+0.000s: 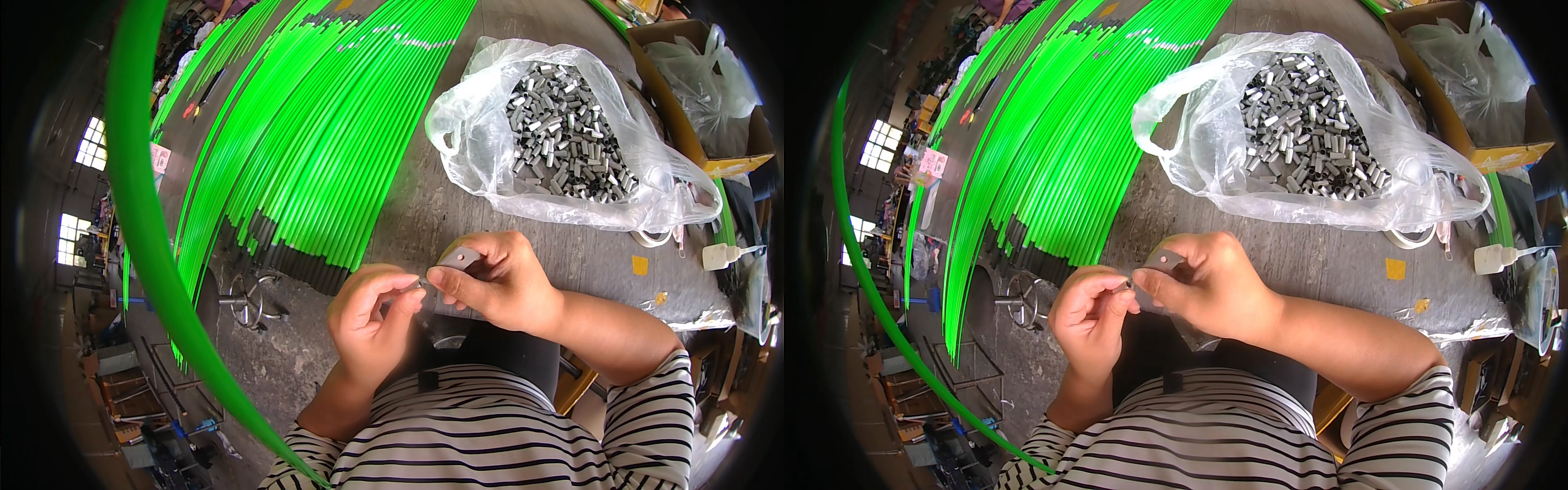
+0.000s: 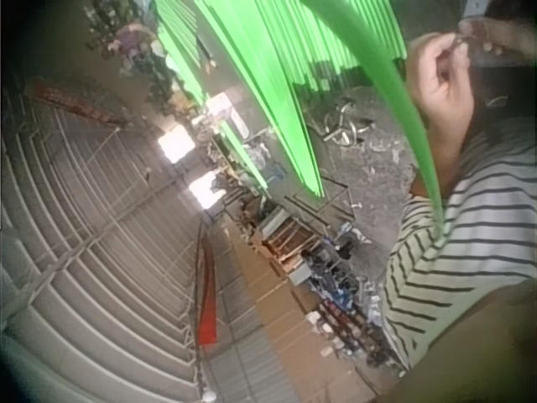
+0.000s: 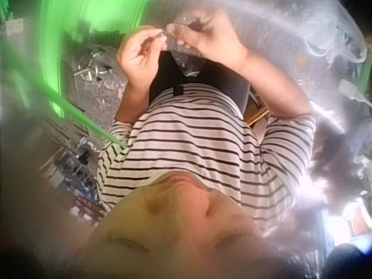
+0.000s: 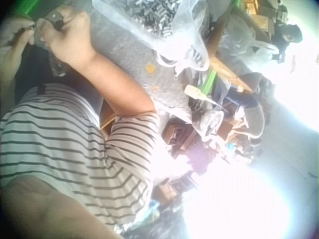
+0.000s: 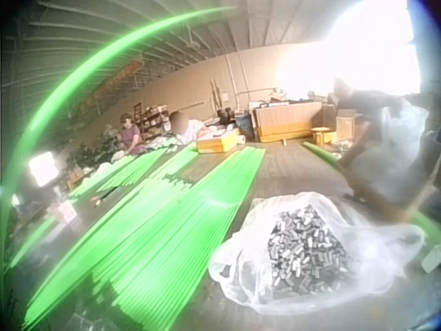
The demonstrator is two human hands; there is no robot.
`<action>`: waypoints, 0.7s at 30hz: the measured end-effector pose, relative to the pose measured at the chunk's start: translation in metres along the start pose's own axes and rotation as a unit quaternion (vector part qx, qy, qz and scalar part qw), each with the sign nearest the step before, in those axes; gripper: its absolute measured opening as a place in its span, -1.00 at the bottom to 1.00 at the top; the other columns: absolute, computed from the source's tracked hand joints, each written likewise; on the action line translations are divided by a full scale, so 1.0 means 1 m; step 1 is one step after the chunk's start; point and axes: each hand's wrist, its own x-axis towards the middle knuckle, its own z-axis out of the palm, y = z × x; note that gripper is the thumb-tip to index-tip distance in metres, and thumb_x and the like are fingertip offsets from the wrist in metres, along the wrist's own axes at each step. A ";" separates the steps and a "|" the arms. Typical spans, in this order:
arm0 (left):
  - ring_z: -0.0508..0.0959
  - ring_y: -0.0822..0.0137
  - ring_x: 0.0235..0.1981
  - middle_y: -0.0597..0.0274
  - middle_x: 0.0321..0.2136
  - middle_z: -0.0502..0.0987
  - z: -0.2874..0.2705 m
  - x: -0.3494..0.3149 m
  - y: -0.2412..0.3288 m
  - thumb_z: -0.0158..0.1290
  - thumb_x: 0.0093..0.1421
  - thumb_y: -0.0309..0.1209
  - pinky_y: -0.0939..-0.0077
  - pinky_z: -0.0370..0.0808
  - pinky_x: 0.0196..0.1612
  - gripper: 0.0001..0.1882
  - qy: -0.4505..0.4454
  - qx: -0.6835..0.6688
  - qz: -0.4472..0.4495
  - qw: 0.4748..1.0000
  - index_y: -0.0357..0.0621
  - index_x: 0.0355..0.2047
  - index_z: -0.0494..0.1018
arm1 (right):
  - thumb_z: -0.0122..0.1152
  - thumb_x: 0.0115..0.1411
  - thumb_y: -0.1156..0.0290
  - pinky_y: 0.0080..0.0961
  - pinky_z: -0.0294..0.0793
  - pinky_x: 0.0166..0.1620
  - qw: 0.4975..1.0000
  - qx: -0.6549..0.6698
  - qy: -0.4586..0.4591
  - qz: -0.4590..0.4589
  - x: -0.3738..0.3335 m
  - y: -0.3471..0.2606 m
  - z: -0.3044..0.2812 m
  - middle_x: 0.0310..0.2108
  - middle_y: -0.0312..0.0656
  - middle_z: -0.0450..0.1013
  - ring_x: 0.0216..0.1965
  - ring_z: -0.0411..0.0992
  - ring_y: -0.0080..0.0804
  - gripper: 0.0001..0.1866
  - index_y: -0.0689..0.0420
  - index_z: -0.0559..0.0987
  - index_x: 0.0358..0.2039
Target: The person assembles long green poles by inserting small metal caps into their ends. They pick up bundles of poles, separate them, and attach the caps one by one before placing the finished poles back on the table.
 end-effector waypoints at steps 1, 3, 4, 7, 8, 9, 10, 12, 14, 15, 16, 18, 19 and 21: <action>0.45 0.47 -0.58 0.11 -0.42 0.43 0.000 0.000 0.001 0.05 0.06 -0.63 0.67 0.43 -0.50 -0.88 -0.001 0.001 -0.002 1.000 -0.37 -0.36 0.41 | 0.19 0.04 0.52 -0.69 0.26 -0.62 1.000 -0.003 -0.003 0.000 0.000 0.000 0.000 -0.70 -0.30 0.39 -0.64 0.27 -0.75 -0.85 0.28 0.49 -0.62; 0.45 0.47 -0.58 0.11 -0.43 0.43 0.000 0.000 0.002 0.05 0.07 -0.62 0.67 0.42 -0.50 -0.89 -0.007 0.005 -0.005 1.000 -0.38 -0.36 0.41 | 0.19 0.05 0.52 -0.70 0.27 -0.60 1.000 -0.008 -0.008 -0.001 0.000 -0.001 -0.001 -0.69 -0.30 0.40 -0.63 0.29 -0.75 -0.85 0.28 0.50 -0.61; 0.45 0.47 -0.58 0.11 -0.43 0.44 -0.001 0.000 0.002 0.04 0.07 -0.62 0.68 0.42 -0.51 -0.90 -0.010 0.007 -0.006 1.000 -0.38 -0.37 0.41 | 0.18 0.05 0.52 -0.70 0.28 -0.60 1.000 -0.005 -0.008 0.001 0.000 -0.001 -0.001 -0.68 -0.29 0.41 -0.63 0.29 -0.74 -0.86 0.28 0.50 -0.60; 0.45 0.47 -0.59 0.11 -0.46 0.44 -0.002 0.001 0.003 0.01 0.10 -0.62 0.68 0.40 -0.52 -0.93 -0.027 0.028 -0.010 0.999 -0.39 -0.38 0.41 | 0.18 0.06 0.53 -0.71 0.29 -0.59 1.000 -0.001 -0.011 0.003 -0.001 -0.003 0.000 -0.66 -0.29 0.42 -0.62 0.31 -0.73 -0.86 0.28 0.50 -0.59; 0.45 0.47 -0.60 0.11 -0.48 0.44 -0.003 0.002 0.004 0.00 0.11 -0.61 0.68 0.39 -0.52 -0.93 -0.034 0.036 -0.012 0.999 -0.40 -0.39 0.41 | 0.18 0.06 0.53 -0.71 0.29 -0.59 1.000 -0.001 -0.013 0.002 0.000 -0.003 -0.001 -0.66 -0.28 0.42 -0.62 0.32 -0.73 -0.86 0.28 0.50 -0.59; 0.44 0.47 -0.61 0.11 -0.49 0.44 -0.003 0.003 0.005 -0.02 0.12 -0.60 0.68 0.38 -0.53 -0.93 -0.039 0.044 -0.015 0.998 -0.41 -0.40 0.41 | 0.18 0.07 0.53 -0.71 0.30 -0.59 1.000 -0.002 -0.016 0.000 0.000 -0.003 -0.001 -0.65 -0.28 0.42 -0.61 0.32 -0.72 -0.86 0.28 0.50 -0.59; 0.43 0.46 -0.61 0.11 -0.50 0.44 -0.003 0.003 0.006 -0.03 0.13 -0.59 0.68 0.37 -0.53 -0.92 -0.044 0.052 -0.017 0.998 -0.41 -0.40 0.40 | 0.18 0.07 0.53 -0.71 0.30 -0.59 1.000 -0.001 -0.018 0.000 0.000 -0.004 -0.001 -0.65 -0.28 0.42 -0.61 0.32 -0.72 -0.86 0.28 0.50 -0.59; 0.42 0.47 -0.64 0.13 -0.53 0.44 -0.004 0.005 0.008 -0.04 0.14 -0.57 0.68 0.35 -0.56 -0.91 -0.056 0.064 -0.021 0.996 -0.39 -0.42 0.40 | 0.17 0.07 0.53 -0.71 0.30 -0.59 1.000 0.002 -0.023 0.001 -0.001 -0.005 0.000 -0.64 -0.28 0.42 -0.61 0.33 -0.72 -0.86 0.29 0.50 -0.59; 0.41 0.49 -0.66 0.17 -0.55 0.44 -0.006 0.007 0.007 -0.04 0.15 -0.53 0.69 0.34 -0.59 -0.89 -0.072 0.072 -0.022 0.995 -0.35 -0.45 0.40 | 0.17 0.07 0.53 -0.72 0.30 -0.58 1.000 -0.002 -0.026 -0.005 0.000 -0.001 -0.001 -0.65 -0.28 0.42 -0.60 0.33 -0.72 -0.87 0.29 0.50 -0.58; 0.40 0.49 -0.67 0.18 -0.58 0.42 -0.008 0.007 0.006 -0.07 0.17 -0.50 0.68 0.32 -0.60 -0.86 -0.094 0.046 -0.047 0.993 -0.34 -0.48 0.39 | 0.17 0.07 0.54 -0.72 0.30 -0.58 1.000 -0.004 -0.027 -0.007 0.000 0.001 -0.002 -0.65 -0.28 0.42 -0.60 0.33 -0.72 -0.87 0.29 0.50 -0.57; 0.38 0.50 -0.69 0.20 -0.60 0.41 -0.011 0.007 0.004 -0.09 0.19 -0.48 0.68 0.30 -0.61 -0.82 -0.115 0.021 -0.072 0.991 -0.33 -0.50 0.38 | 0.17 0.08 0.54 -0.72 0.30 -0.58 0.999 0.004 -0.032 -0.013 0.000 0.001 -0.002 -0.65 -0.29 0.41 -0.60 0.33 -0.72 -0.87 0.29 0.50 -0.57; 0.35 0.50 -0.71 0.23 -0.63 0.38 -0.012 0.005 0.003 -0.13 0.23 -0.44 0.68 0.27 -0.62 -0.76 -0.125 -0.048 -0.129 0.983 -0.30 -0.55 0.36 | 0.16 0.09 0.54 -0.73 0.30 -0.57 0.999 0.020 -0.042 -0.025 0.001 0.000 -0.001 -0.65 -0.30 0.41 -0.60 0.32 -0.72 -0.88 0.29 0.50 -0.56; 0.34 0.51 -0.71 0.24 -0.65 0.37 -0.011 0.004 0.003 -0.14 0.24 -0.43 0.69 0.26 -0.62 -0.74 -0.113 -0.092 -0.161 0.976 -0.29 -0.57 0.35 | 0.16 0.09 0.54 -0.73 0.30 -0.56 0.998 0.047 -0.044 -0.021 0.001 -0.001 -0.001 -0.64 -0.30 0.41 -0.60 0.32 -0.72 -0.88 0.29 0.51 -0.55; 0.34 0.49 -0.71 0.25 -0.65 0.35 -0.010 0.003 0.004 -0.17 0.26 -0.40 0.67 0.26 -0.63 -0.70 -0.094 -0.132 -0.187 0.969 -0.29 -0.58 0.33 | 0.16 0.10 0.54 -0.74 0.30 -0.55 0.994 0.101 -0.047 -0.011 0.000 -0.004 -0.001 -0.64 -0.30 0.41 -0.59 0.32 -0.71 -0.88 0.29 0.51 -0.54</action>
